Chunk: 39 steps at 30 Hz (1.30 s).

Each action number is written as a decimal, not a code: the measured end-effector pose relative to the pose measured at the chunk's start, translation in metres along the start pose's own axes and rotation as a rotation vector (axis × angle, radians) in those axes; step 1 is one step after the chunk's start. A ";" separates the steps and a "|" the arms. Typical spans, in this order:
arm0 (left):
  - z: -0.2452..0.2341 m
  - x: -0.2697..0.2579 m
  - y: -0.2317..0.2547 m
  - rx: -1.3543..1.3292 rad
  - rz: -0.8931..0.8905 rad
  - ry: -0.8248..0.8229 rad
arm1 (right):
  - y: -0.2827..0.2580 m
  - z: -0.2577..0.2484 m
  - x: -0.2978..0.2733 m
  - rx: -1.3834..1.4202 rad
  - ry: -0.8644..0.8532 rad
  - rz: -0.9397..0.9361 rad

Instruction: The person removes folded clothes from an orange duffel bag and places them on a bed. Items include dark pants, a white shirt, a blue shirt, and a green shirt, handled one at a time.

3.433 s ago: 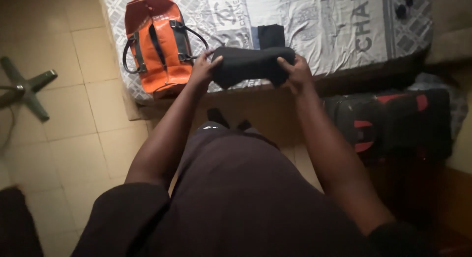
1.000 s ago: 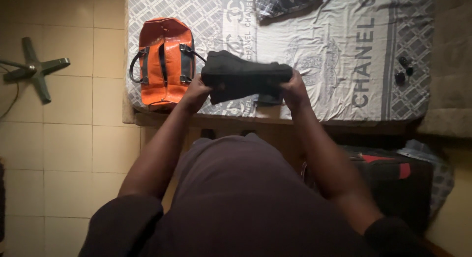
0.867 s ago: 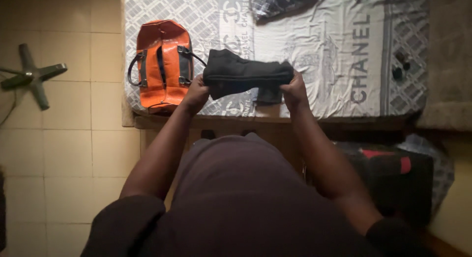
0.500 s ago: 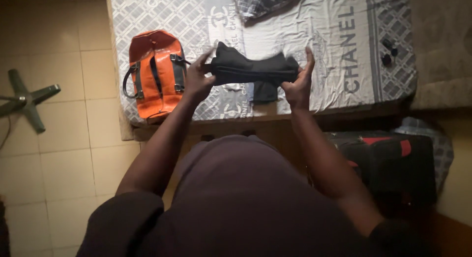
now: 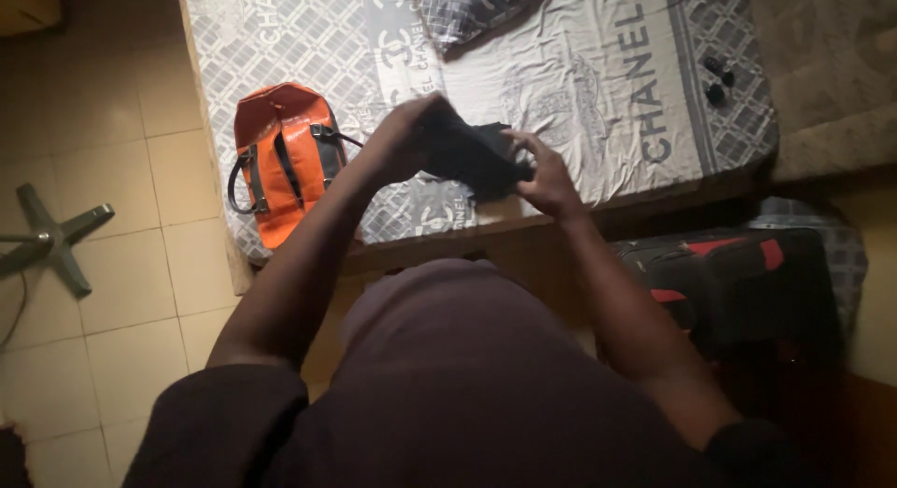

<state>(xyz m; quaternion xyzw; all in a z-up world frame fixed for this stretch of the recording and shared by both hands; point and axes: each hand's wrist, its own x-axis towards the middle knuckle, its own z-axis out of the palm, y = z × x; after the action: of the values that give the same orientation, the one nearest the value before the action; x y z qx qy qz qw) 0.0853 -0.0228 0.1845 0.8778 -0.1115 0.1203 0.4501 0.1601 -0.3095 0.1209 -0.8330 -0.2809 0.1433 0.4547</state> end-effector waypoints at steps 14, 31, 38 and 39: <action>0.046 0.050 0.013 0.059 -0.194 0.173 | 0.033 0.016 -0.001 1.079 -0.275 0.486; 0.310 -0.056 -0.214 -1.459 -0.855 0.074 | 0.189 0.040 -0.030 1.251 -0.179 0.844; 0.335 -0.011 -0.251 -1.134 -1.115 0.276 | 0.289 0.085 -0.005 1.149 -0.130 0.758; 0.345 -0.014 -0.275 -1.137 -1.134 0.276 | 0.310 0.095 -0.001 1.151 -0.133 0.776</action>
<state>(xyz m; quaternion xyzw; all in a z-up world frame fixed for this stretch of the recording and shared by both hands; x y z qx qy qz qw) 0.1941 -0.1465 -0.2252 0.4156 0.3623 -0.0935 0.8290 0.2169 -0.3786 -0.1901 -0.4891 0.1305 0.4723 0.7216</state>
